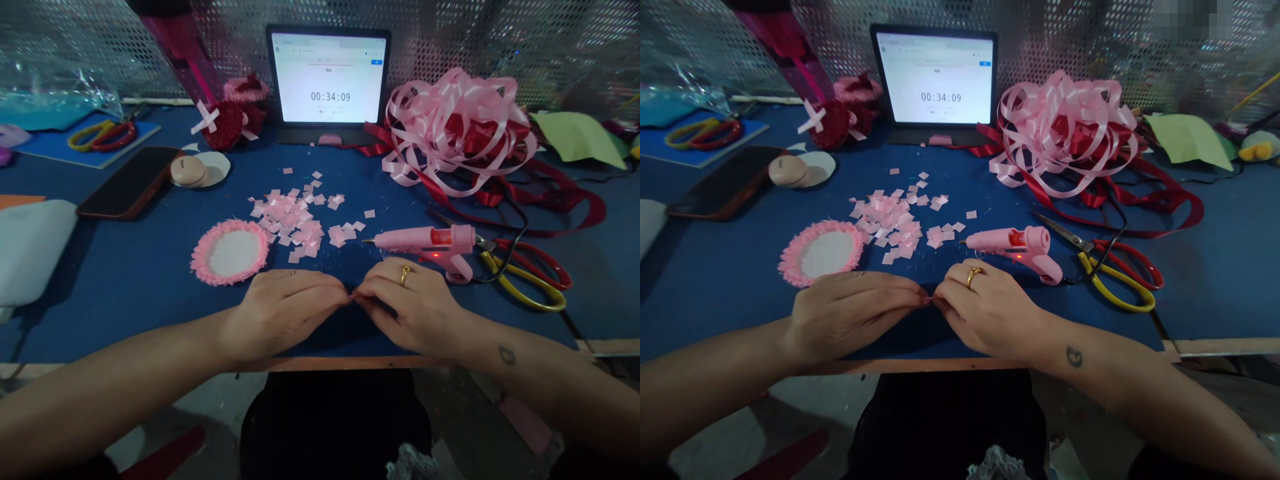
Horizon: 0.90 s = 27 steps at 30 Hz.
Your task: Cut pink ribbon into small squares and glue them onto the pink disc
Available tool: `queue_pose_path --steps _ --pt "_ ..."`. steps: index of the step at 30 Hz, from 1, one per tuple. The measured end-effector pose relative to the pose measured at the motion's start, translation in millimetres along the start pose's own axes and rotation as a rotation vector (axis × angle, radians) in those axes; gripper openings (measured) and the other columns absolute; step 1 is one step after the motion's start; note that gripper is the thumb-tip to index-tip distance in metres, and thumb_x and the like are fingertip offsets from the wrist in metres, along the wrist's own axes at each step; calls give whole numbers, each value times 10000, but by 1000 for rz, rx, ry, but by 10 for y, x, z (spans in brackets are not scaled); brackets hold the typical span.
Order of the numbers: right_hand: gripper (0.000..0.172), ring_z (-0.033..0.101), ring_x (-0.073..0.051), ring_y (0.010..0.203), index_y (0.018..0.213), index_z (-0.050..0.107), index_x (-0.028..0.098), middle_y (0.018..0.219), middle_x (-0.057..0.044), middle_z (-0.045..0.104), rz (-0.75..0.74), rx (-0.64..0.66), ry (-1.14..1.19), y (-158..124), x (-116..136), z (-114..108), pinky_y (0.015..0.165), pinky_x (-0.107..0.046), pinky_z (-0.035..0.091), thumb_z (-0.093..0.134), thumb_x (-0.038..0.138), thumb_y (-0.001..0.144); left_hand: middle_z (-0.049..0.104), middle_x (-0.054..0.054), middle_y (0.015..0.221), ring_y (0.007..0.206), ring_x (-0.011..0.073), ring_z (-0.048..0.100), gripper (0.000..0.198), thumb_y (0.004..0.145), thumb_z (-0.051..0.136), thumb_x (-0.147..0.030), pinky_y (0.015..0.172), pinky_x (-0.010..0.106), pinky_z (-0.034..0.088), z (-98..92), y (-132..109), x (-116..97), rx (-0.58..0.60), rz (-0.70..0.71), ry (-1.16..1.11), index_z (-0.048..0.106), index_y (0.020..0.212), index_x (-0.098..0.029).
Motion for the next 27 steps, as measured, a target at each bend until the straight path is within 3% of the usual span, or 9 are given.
queue_pose_path --steps 9,27 --pt "206 581 -173 716 760 636 126 709 -59 634 -15 20 -10 0 28 -3 676 -305 506 464 123 874 713 -79 732 648 51 673 81 824 596 -122 612 124 528 34 20 25 21 -70 23 592 805 -201" --pt "242 530 -191 762 826 620 101 775 -95 616 -84 53 -22 2 68 36 686 -336 497 390 42 866 722 -69 752 683 46 679 106 816 584 -85 648 111 530 16 8 7 -2 -45 31 590 809 -191"
Point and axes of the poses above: each hand's wrist, its own y-axis towards the middle knuckle, its own z-axis out of the palm, x = y × z, the point moved 8 cm from there along y, towards the middle knuckle
